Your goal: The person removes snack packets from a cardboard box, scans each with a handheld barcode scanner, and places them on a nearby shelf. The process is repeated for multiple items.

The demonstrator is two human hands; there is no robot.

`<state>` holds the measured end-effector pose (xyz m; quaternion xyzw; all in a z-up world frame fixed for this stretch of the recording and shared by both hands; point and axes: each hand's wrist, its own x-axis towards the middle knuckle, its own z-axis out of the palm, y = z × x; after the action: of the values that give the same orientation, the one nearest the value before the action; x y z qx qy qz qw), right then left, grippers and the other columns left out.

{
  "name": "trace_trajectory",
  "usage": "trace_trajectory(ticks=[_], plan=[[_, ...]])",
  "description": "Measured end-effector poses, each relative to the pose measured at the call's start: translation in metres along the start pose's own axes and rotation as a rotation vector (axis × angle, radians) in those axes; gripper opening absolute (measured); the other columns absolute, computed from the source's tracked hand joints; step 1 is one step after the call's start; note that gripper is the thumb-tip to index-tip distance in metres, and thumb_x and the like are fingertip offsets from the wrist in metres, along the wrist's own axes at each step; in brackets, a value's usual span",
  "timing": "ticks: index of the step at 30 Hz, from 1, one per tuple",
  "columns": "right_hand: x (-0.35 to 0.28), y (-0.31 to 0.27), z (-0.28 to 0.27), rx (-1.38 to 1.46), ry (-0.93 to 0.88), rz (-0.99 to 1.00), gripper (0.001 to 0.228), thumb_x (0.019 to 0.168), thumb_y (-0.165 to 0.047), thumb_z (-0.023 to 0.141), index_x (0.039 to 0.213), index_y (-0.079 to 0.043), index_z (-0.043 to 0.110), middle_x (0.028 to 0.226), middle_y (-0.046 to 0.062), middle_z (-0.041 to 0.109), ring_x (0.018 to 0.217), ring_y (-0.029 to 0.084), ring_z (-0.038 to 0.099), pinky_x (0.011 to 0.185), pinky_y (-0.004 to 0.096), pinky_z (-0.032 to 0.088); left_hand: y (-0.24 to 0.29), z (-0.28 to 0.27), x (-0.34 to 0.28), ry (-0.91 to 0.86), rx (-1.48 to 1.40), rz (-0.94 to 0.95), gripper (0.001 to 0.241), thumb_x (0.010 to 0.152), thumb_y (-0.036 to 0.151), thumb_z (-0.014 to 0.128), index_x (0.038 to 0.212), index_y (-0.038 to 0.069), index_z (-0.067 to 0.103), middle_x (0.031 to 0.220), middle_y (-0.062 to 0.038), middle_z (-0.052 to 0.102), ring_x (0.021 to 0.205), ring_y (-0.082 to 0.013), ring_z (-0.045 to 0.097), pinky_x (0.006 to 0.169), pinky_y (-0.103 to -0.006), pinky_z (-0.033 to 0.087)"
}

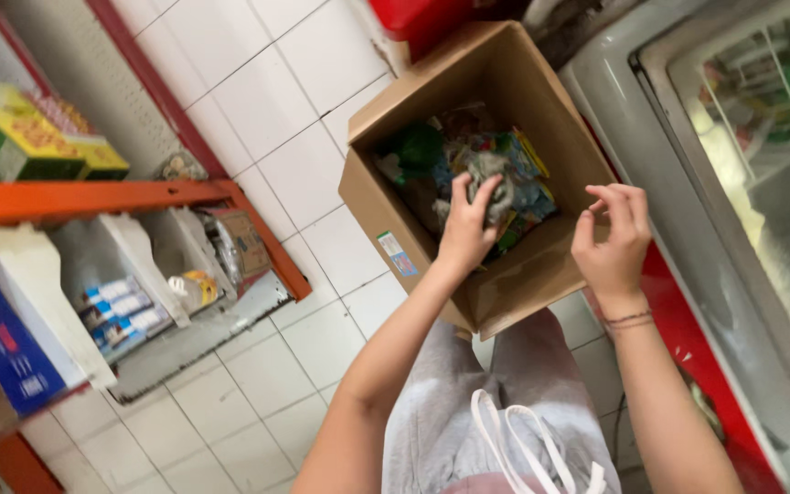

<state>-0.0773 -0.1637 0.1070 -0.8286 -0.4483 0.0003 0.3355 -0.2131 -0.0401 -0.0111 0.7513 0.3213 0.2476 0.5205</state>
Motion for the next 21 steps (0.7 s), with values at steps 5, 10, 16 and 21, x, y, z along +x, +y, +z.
trace_trajectory(ticks=[5,10,16,21], plan=[[0.027,0.018,0.009,-0.103,-0.244,-0.004,0.037,0.09,-0.001,0.066,0.126,-0.005,0.064,0.12,0.013,0.06,0.081,0.024,0.063,0.076,0.04,0.054,0.007,0.021,-0.03,0.132,0.343,0.025,0.071,0.077,0.04,0.081,0.139,0.017,0.056,0.145,-0.018,0.044,0.141,-0.0409,0.039,0.116,-0.0685,0.024],[0.038,0.048,0.001,-0.218,-0.401,-0.037,0.041,0.092,-0.01,0.067,0.132,-0.006,0.061,0.122,0.013,0.06,0.085,0.031,0.067,0.076,0.044,0.056,0.02,0.02,-0.063,0.18,0.682,-0.298,0.056,0.08,0.035,0.076,0.131,0.018,0.06,0.147,-0.013,0.045,0.143,-0.0315,0.038,0.116,-0.0565,0.028],[0.05,0.072,0.007,-0.441,-0.542,-0.093,0.061,0.09,-0.017,0.069,0.146,-0.002,0.05,0.127,0.021,0.055,0.09,0.045,0.068,0.074,0.052,0.056,0.02,0.009,-0.126,0.534,0.652,-0.733,0.087,0.079,0.028,0.076,0.154,0.008,0.037,0.139,-0.031,0.044,0.12,-0.0428,0.046,0.08,-0.0554,0.047],[0.055,0.08,0.019,-0.534,-0.631,-0.106,0.063,0.091,-0.016,0.069,0.147,0.002,0.046,0.127,0.026,0.053,0.085,0.047,0.069,0.072,0.054,0.057,-0.011,0.042,-0.122,0.402,0.46,-0.915,0.067,0.095,0.021,0.062,0.155,0.008,0.035,0.103,-0.023,0.067,0.083,-0.0413,0.069,0.07,-0.0525,0.056]])
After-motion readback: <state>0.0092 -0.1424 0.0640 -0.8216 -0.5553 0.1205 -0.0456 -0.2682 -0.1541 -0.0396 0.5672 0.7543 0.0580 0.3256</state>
